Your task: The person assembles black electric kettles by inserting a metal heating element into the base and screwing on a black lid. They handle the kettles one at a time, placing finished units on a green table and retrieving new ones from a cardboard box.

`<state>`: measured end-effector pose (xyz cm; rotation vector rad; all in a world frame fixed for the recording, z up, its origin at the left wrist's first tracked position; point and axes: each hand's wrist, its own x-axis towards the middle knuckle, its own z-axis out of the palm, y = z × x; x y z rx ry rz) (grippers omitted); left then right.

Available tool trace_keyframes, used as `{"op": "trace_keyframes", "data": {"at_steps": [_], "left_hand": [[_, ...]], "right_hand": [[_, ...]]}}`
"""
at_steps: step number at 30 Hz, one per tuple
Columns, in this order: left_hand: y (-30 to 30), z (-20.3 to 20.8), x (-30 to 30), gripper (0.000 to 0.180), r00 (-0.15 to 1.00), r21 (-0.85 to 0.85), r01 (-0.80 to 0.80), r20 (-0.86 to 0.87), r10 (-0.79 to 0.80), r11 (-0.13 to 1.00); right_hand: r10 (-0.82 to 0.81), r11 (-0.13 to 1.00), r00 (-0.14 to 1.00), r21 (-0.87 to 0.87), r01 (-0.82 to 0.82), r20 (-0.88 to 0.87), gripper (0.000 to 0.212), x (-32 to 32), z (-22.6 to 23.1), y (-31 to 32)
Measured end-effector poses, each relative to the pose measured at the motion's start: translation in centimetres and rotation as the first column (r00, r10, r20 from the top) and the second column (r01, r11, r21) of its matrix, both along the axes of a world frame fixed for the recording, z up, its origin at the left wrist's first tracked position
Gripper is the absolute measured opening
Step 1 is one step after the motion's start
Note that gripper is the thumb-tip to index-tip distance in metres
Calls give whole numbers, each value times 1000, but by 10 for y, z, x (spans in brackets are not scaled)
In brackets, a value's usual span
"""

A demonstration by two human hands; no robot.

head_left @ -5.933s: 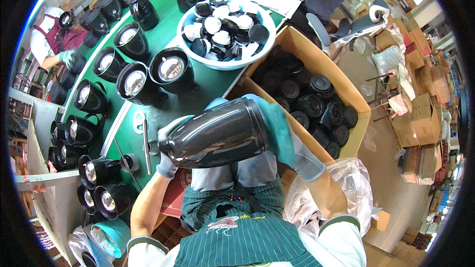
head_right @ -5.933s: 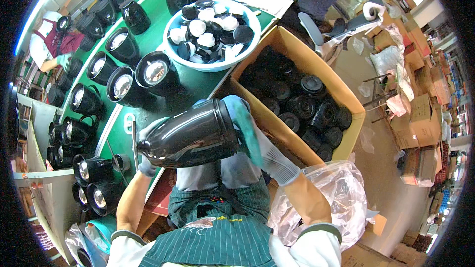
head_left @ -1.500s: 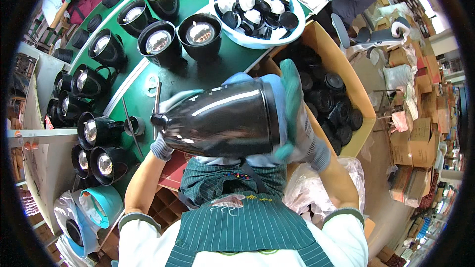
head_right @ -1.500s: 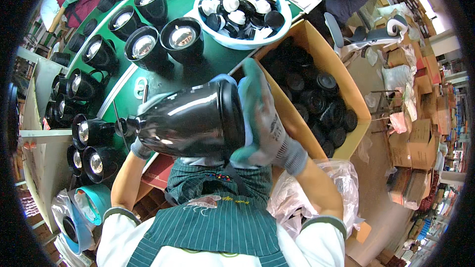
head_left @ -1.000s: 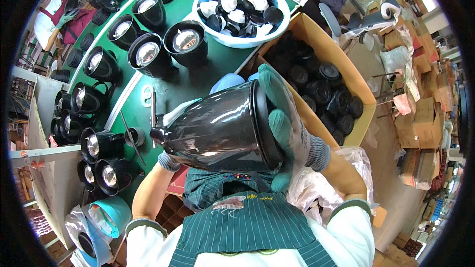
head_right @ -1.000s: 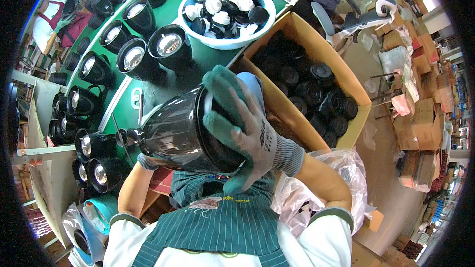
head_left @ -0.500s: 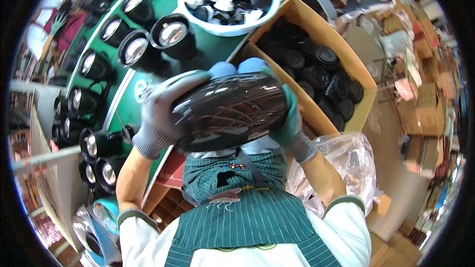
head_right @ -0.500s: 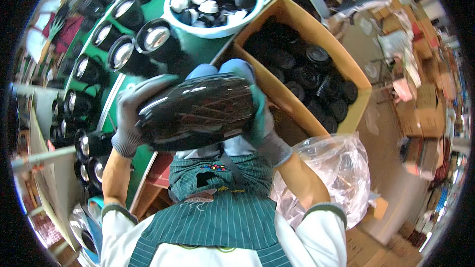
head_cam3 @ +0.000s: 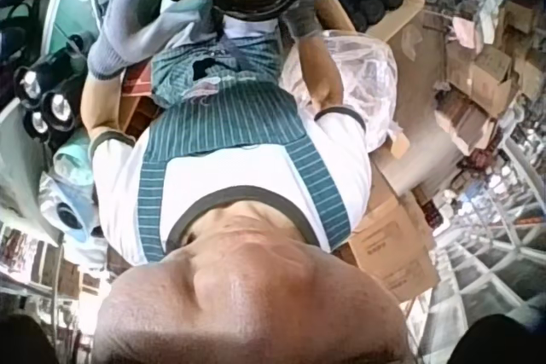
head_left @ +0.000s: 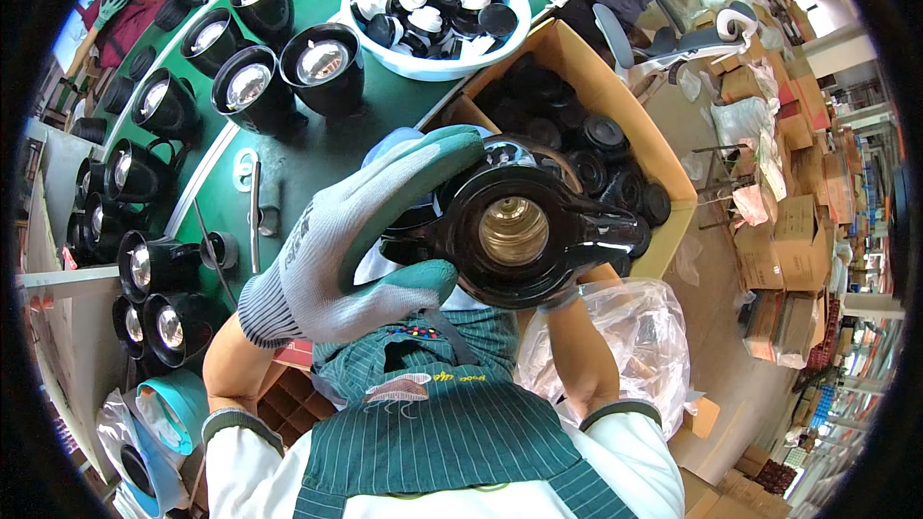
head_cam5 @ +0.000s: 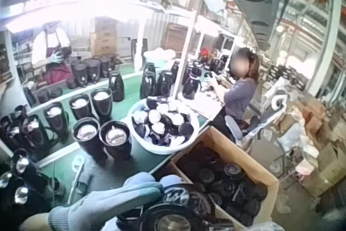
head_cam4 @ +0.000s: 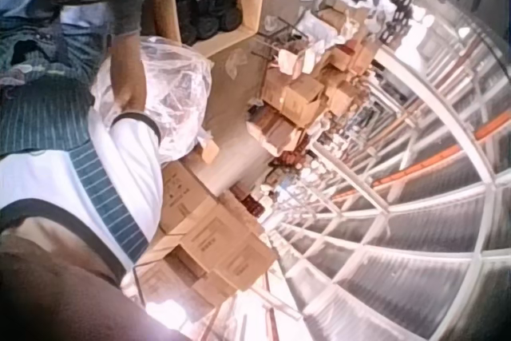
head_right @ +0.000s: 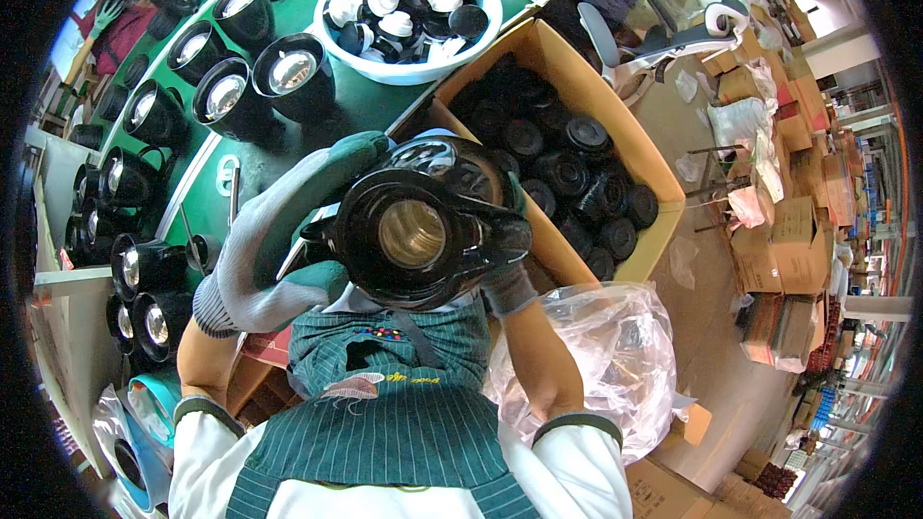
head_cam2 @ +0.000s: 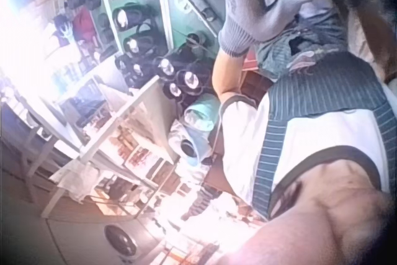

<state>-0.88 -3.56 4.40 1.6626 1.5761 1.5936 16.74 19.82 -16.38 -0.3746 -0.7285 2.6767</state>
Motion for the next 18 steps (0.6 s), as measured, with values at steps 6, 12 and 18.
{"op": "trace_keyframes", "data": {"at_steps": [6, 12, 18], "left_hand": [[-44, -70, 20, 71, 989, -170, -77, -136, 54, 982], [-106, -183, 8, 35, 609, -258, -790, -435, 663, 556], [-168, -265, -60, 72, 296, -487, -852, -753, 587, -195]], "right_hand": [[122, 991, 961, 15, -130, 249, 74, -4, 51, 64], [157, -103, 955, 965, -239, 253, 92, -35, 69, -31], [157, 25, 946, 957, -290, 282, 119, -24, 38, -37]]}}
